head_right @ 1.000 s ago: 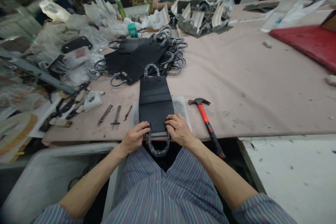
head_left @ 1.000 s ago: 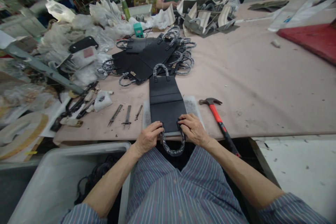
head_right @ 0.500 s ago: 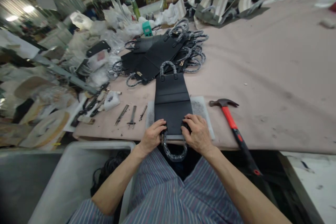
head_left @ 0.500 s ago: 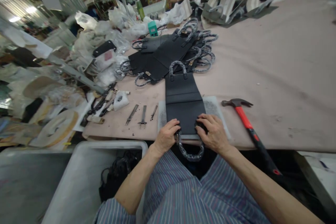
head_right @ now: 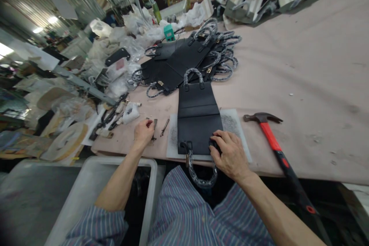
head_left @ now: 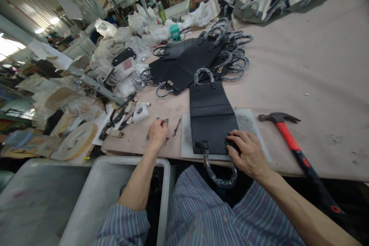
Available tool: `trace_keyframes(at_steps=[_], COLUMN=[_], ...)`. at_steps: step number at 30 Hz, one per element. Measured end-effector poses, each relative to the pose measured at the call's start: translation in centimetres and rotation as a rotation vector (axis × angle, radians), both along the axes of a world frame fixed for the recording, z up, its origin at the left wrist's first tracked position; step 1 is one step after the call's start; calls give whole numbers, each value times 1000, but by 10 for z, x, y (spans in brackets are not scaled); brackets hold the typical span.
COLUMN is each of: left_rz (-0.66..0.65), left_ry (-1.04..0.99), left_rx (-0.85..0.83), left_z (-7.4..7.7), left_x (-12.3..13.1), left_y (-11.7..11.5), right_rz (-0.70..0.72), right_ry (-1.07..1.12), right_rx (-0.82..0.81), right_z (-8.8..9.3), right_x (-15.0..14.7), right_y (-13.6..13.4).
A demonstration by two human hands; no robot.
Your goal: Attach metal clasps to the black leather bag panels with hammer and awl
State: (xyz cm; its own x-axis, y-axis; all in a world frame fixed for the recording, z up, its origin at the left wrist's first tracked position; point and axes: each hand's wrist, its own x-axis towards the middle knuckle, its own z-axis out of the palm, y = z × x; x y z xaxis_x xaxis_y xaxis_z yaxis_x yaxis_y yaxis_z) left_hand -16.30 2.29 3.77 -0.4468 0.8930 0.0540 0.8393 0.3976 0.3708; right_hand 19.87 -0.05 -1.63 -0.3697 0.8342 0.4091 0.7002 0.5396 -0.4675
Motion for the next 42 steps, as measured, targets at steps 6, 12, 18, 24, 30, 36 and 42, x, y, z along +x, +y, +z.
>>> trace_keyframes(at_steps=[6,12,18,24,30,36,42], left_rz=[98,17,33,-143,-368,-465,-480], left_ry=[75,-117,-793,-1222,-1113,-1094,-1043], left_rx=[-245,-245,-11,313,340,372,400], left_z=[2,-9,-7,1,-18,-35,-36], left_x=[-69,-102,-74,48,128,136,138], left_y=[8,15,17,-10,-34,-42,-43], right_rz=[7,-5,-21,-28,-25,-27,-24], right_ry=[0,1,7,4,-8,-12,-16], right_rx=[28,-1,-60,-85,-99,-111,-117], right_z=[-4,3,11,13,13,15,15], right_x=[0,-3,-4,-4,-4,-4,-4], right_y=[1,-1,0,-1,2,3,2])
